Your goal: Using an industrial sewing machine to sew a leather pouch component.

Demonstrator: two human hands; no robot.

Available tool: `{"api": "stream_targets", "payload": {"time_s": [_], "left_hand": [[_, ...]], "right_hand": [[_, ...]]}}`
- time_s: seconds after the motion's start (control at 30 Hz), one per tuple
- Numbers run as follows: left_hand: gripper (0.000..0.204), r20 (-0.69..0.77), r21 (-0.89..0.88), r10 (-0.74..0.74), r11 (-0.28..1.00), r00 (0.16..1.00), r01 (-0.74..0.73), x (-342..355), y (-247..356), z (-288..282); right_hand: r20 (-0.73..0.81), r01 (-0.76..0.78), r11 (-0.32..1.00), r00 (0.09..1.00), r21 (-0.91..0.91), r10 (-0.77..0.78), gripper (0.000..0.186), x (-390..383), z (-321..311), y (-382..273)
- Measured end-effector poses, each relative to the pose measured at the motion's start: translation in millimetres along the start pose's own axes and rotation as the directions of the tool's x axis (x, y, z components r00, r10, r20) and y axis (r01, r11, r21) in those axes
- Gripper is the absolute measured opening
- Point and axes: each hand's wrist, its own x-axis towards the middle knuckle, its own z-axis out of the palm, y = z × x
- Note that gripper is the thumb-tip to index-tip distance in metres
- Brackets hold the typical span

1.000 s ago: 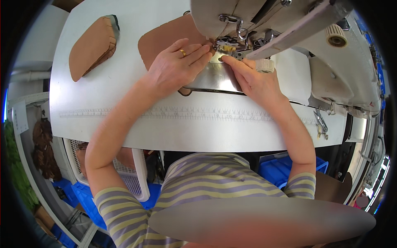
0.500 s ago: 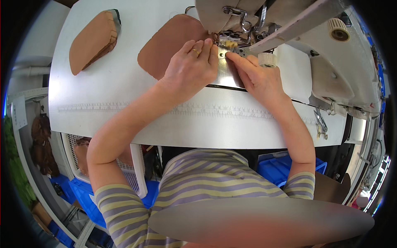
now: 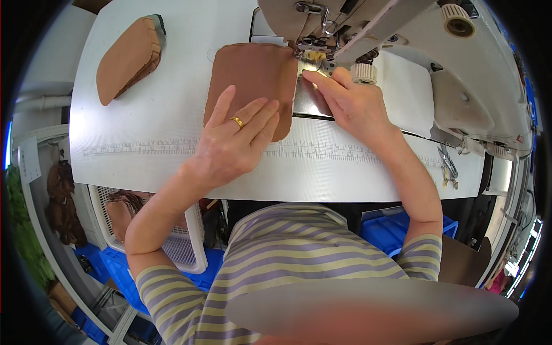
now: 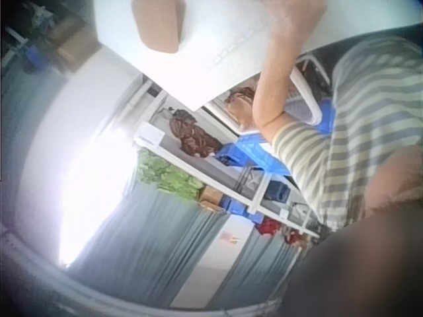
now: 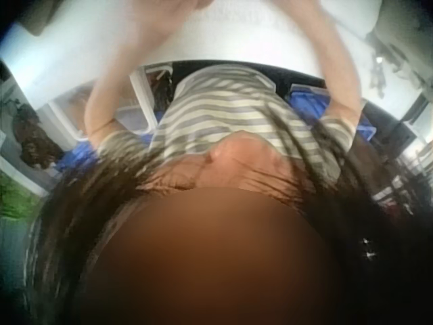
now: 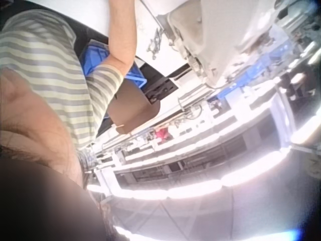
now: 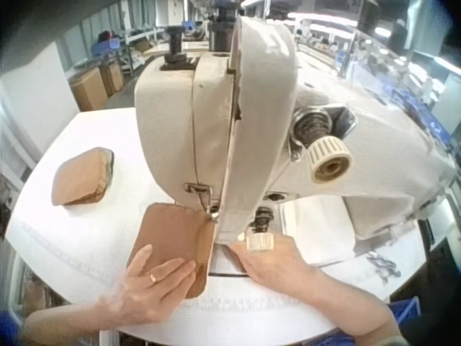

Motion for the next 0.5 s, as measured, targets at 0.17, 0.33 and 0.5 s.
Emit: {"api": "stream_targets", "payload": {"time_s": [0.17,0.33,0.5], "left_hand": [[0.032,0.022,-0.128,0.032,0.991,0.999,-0.029,7,-10,0],[0.034,-0.009,-0.372,0.050,0.927,0.999,-0.050,10,-25,3],[0.035,-0.017,-0.362,0.091,0.928,0.996,-0.090,14,-34,10]], "right_hand": [[0.170,-0.023,0.996,0.985,-0.092,0.038,0.034,3,2,-2],[0.189,0.027,0.999,0.982,-0.020,-0.023,0.037,3,0,-3],[0.148,0.093,0.994,0.984,0.064,-0.102,0.039,-2,-3,-6]]}}
